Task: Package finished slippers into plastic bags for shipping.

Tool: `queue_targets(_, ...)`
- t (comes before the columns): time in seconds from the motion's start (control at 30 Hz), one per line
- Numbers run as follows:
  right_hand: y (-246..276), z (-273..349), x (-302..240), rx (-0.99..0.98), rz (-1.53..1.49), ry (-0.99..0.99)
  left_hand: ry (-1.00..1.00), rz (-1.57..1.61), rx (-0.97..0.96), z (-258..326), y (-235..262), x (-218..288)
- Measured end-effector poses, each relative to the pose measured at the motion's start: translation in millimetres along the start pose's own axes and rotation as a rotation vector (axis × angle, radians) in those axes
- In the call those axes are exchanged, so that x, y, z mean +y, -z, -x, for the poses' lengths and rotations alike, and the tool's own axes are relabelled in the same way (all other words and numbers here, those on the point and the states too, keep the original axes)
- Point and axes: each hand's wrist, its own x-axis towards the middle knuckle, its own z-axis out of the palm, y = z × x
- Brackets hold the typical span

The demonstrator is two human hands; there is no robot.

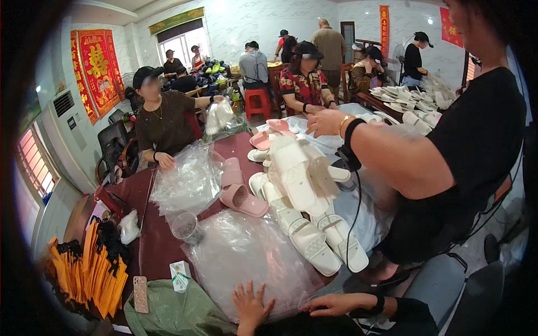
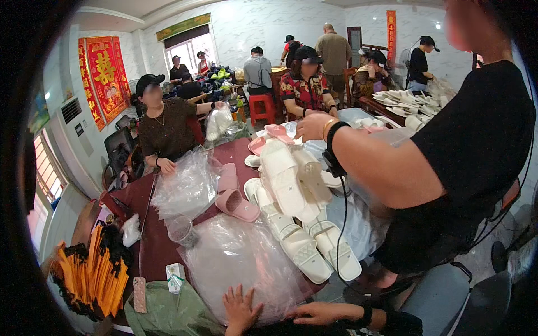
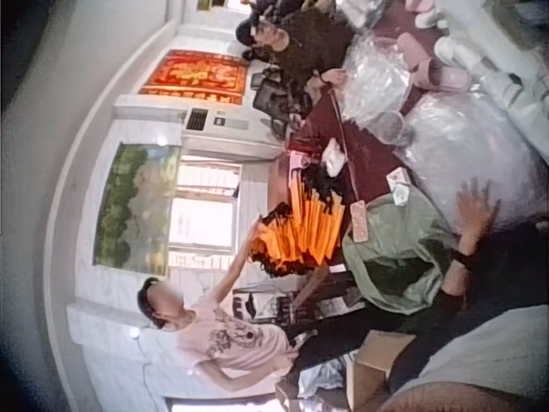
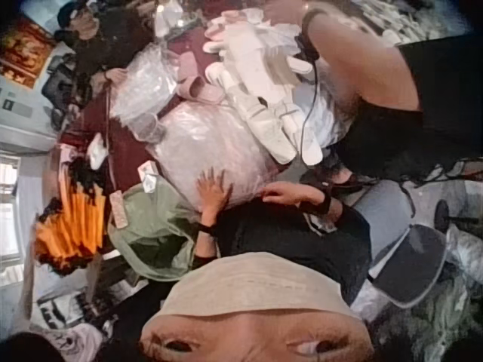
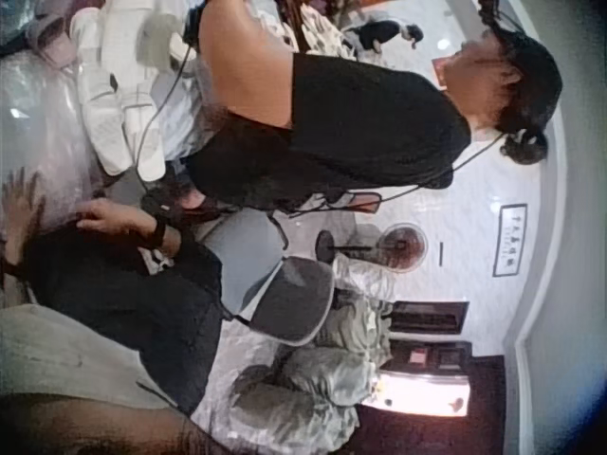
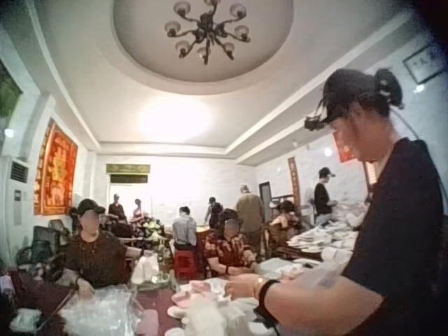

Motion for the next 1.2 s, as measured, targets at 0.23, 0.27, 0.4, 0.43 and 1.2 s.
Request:
queue_targets(0.23, 2.5, -48.0, -15.7, 0.638, 0.738, 0.276, -0.036, -0.017, -0.072, -1.3, 3.0, -9.0)
queue_targets(0.27, 1.3, -56.6, -7.8, 0.643, 0.992, 0.211, -0.035, -0.018, -0.072, -1.3, 3.5, -6.0)
queue_targets(0.4, -2.6, -74.1, 21.9, 0.538, 1.203, 0.053, -0.059, -0.066, 0.078, -4.7, -0.1, 1.3)
queue_targets(0.43, 1.2, -73.6, 23.9, 0.547, 1.164, 0.108, -0.054, -0.008, 0.087, -5.2, -1.9, 1.8)
queue_targets(1.2, 61.5, 44.6, -11.5, 1.227, 0.859, -0.094, -0.008, 0.009, 0.044, 0.6, -6.0, -1.1)
